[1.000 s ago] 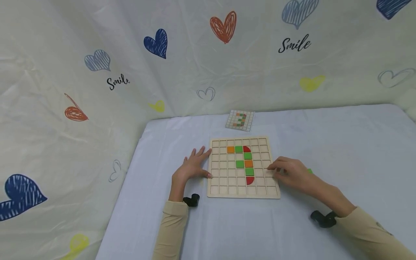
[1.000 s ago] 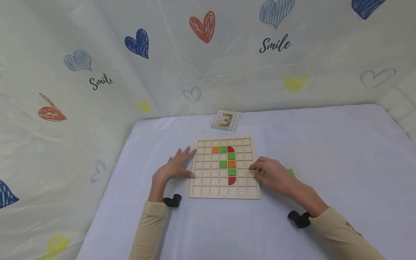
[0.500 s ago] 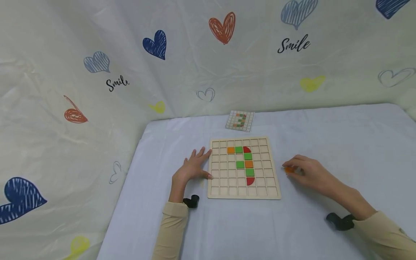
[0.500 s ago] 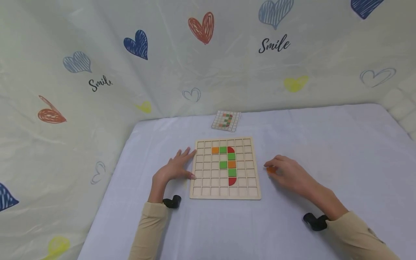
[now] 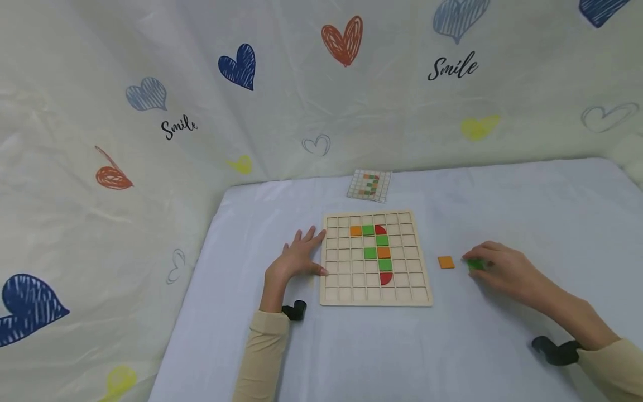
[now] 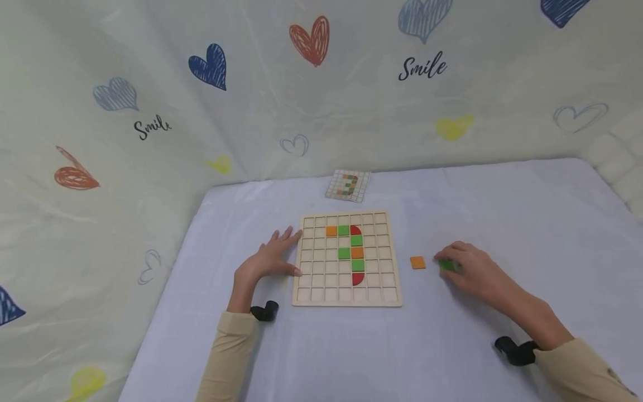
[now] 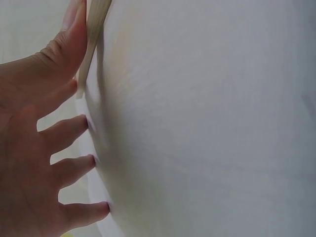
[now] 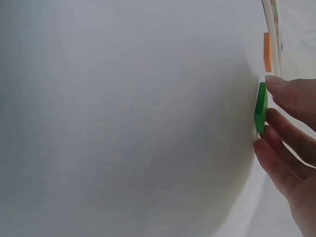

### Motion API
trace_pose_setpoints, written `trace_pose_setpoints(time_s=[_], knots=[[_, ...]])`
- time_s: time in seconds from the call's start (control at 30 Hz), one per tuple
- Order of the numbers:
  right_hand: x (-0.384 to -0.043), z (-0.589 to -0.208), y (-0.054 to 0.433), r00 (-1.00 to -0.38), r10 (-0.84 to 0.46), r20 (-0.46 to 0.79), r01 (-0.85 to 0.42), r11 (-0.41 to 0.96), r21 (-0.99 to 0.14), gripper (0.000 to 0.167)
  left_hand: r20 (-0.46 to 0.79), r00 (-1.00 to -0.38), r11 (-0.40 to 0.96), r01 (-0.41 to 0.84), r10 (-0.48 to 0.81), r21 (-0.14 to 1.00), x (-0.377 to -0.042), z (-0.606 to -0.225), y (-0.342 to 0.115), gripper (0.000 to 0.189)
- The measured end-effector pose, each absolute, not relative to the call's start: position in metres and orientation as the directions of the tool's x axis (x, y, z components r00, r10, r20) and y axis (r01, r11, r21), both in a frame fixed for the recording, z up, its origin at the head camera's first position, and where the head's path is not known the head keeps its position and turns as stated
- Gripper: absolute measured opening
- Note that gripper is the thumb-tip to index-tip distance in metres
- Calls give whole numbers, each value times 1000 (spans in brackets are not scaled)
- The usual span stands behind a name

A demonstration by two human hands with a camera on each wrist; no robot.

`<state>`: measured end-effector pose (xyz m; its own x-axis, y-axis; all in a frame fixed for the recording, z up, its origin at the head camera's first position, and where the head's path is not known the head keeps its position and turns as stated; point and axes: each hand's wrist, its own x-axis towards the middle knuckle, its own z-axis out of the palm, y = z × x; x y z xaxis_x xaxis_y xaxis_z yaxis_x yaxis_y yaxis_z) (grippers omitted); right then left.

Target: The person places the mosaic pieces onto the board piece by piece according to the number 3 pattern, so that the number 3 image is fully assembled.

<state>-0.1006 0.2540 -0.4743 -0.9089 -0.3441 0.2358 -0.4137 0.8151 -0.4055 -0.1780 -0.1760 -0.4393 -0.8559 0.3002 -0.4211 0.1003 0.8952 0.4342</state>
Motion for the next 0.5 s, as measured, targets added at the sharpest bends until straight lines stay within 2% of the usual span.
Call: trace_pose_setpoints(time_s=[0.23, 0.5], knots=[[-97, -480, 258, -899, -336, 280, -427, 812, -397, 39, -418, -856, 891, 100, 304, 442, -179, -437, -177, 105], [-102, -476, 258, -915, -339, 220, -402, 823, -402, 33, -421, -856, 887, 87, 299, 453, -179, -441, -177, 105]])
